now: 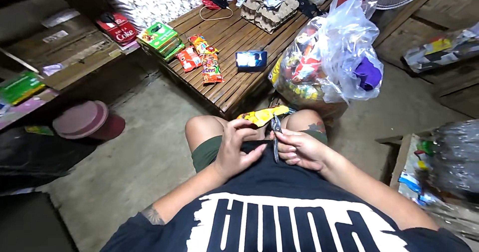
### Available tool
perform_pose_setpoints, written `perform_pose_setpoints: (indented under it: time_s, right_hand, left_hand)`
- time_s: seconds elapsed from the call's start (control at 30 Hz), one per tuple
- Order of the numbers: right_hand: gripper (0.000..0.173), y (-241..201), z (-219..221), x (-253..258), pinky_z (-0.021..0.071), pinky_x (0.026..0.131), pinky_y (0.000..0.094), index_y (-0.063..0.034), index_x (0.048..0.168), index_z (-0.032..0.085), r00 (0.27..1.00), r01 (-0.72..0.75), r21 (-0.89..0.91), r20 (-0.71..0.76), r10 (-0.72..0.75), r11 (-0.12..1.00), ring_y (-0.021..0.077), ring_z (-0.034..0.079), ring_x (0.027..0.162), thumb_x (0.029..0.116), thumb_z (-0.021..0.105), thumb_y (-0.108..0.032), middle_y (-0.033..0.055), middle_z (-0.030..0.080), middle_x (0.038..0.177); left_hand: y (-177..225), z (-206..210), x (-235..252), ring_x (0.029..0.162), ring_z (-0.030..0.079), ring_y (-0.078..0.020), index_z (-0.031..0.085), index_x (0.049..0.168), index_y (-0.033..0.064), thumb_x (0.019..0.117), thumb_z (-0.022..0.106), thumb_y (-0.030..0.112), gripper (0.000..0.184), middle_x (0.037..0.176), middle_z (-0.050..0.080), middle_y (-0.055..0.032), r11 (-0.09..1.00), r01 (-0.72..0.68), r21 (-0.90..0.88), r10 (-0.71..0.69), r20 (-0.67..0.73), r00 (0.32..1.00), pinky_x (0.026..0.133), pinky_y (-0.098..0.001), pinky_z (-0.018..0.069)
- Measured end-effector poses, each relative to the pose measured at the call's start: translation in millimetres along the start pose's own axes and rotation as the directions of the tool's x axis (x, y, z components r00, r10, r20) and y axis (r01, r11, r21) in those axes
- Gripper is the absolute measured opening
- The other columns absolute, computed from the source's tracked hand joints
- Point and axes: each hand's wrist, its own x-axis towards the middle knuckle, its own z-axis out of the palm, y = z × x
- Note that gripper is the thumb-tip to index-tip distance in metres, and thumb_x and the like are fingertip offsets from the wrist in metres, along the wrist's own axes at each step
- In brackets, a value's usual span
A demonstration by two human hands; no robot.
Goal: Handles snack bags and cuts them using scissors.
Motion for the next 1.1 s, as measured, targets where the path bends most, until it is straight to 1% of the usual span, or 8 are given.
perform_pose_setpoints:
  time_s: [0.13,0.33,0.43,0.5,0.67,0.8,1.0,1.1]
  right_hand:
    - [0.024,4.0,0.4,-1.4,0.0381,0.046,0.0112,-0.0152,0.111,0.051,0.999,0.02,0.01,-0.029,-0.02,1.0,-0.0018,0.042,0.049,0.1122,0.029,-0.026,-0.0086,0.043,0.063]
    - [0.026,4.1,-0.2,0.9,0.0371,0.045,0.0107,-0.0149,0.109,0.052,0.999,0.037,0.012,-0.016,-0.037,0.999,-0.0023,0.041,0.048,0.1126,0.028,-0.027,-0.0092,0.041,0.062]
    - [0.028,-4.0,0.5,12.8,0.0363,0.045,0.0117,-0.0146,0.108,0.051,0.999,0.022,-0.039,-0.044,-0.023,0.999,-0.0014,0.039,0.047,0.1129,0.028,-0.028,-0.0088,0.04,0.062]
    - [0.028,-11.3,3.2,28.4,0.0358,0.046,0.0125,-0.0146,0.108,0.052,0.997,0.026,-0.11,-0.065,-0.033,0.994,-0.0013,0.04,0.048,0.1128,0.028,-0.028,-0.009,0.041,0.062]
    - [0.029,-32.8,11.6,87.2,0.0427,0.051,0.0154,-0.0117,0.11,0.054,0.982,0.077,-0.198,-0.153,-0.108,0.977,0.0021,0.046,0.053,0.1129,0.032,-0.029,-0.0056,0.045,0.066]
    - [0.032,-54.0,-2.5,145.4,0.0509,0.055,0.0232,-0.0123,0.127,0.059,0.965,0.093,-0.241,-0.218,-0.147,0.966,0.0081,0.053,0.057,0.1114,0.039,-0.033,-0.0015,0.05,0.071]
    - [0.035,-65.8,-35.7,239.7,0.0507,0.057,0.0255,-0.016,0.135,0.057,0.953,0.122,-0.361,-0.218,-0.21,0.924,0.0089,0.054,0.059,0.1107,0.041,-0.036,0.0,0.055,0.076]
    - [0.038,-62.4,-44.1,273.2,0.048,0.055,0.0247,-0.0146,0.138,0.054,0.954,0.088,-0.399,-0.229,-0.192,0.913,0.0088,0.051,0.056,0.111,0.04,-0.037,-0.0004,0.053,0.071]
  left_hand:
    - [1.2,-4.8,-4.5,0.088,0.065,-0.011,0.067,0.098,0.0064,0.0973,0.069,0.031,0.025,0.093,0.067,-0.0078,0.991,0.053,-0.121,-0.04,0.103,0.994,0.078,-0.025,0.0552]
    - [-3.6,-19.1,-3.1,0.08,0.062,-0.0071,0.066,0.09,0.0056,0.0976,0.066,0.027,0.023,0.085,0.065,-0.0058,0.994,0.059,-0.096,-0.051,0.086,0.995,0.072,-0.0204,0.0529]
    - [2.0,-21.2,-2.7,0.081,0.066,-0.0088,0.073,0.101,0.0042,0.1021,0.058,0.037,0.036,0.088,0.071,-0.0052,0.967,0.245,-0.073,-0.204,0.355,0.912,0.075,-0.0282,0.0561]
    - [1.6,-13.5,2.0,0.081,0.065,-0.0078,0.064,0.123,0.0015,0.1013,0.058,0.045,0.049,0.093,0.07,-0.0029,0.9,0.432,-0.068,-0.343,0.501,0.794,0.075,-0.0285,0.0561]
    - [-27.6,0.4,32.9,0.087,0.068,-0.0067,0.036,0.145,-0.0029,0.0985,0.066,0.032,0.065,0.109,0.07,-0.0046,0.592,0.757,-0.278,-0.562,0.531,0.634,0.076,-0.0246,0.0568]
    - [-70.7,-10.5,62.6,0.077,0.067,-0.0083,0.045,0.134,0.0038,0.1062,0.053,0.017,0.032,0.097,0.068,-0.003,0.356,0.874,-0.33,-0.644,0.592,0.485,0.071,-0.0246,0.058]
    - [-162.4,-16.2,70.9,0.079,0.066,-0.0139,0.051,0.132,0.0035,0.1066,0.046,0.009,0.026,0.097,0.067,-0.0082,0.259,0.854,-0.451,-0.763,0.447,0.468,0.071,-0.0284,0.0561]
    - [-194.4,-14.6,66.5,0.076,0.066,-0.0162,0.055,0.124,0.0086,0.11,0.033,0.031,0.034,0.089,0.067,-0.006,0.111,0.823,-0.557,-0.8,0.442,0.407,0.066,-0.0297,0.0555]
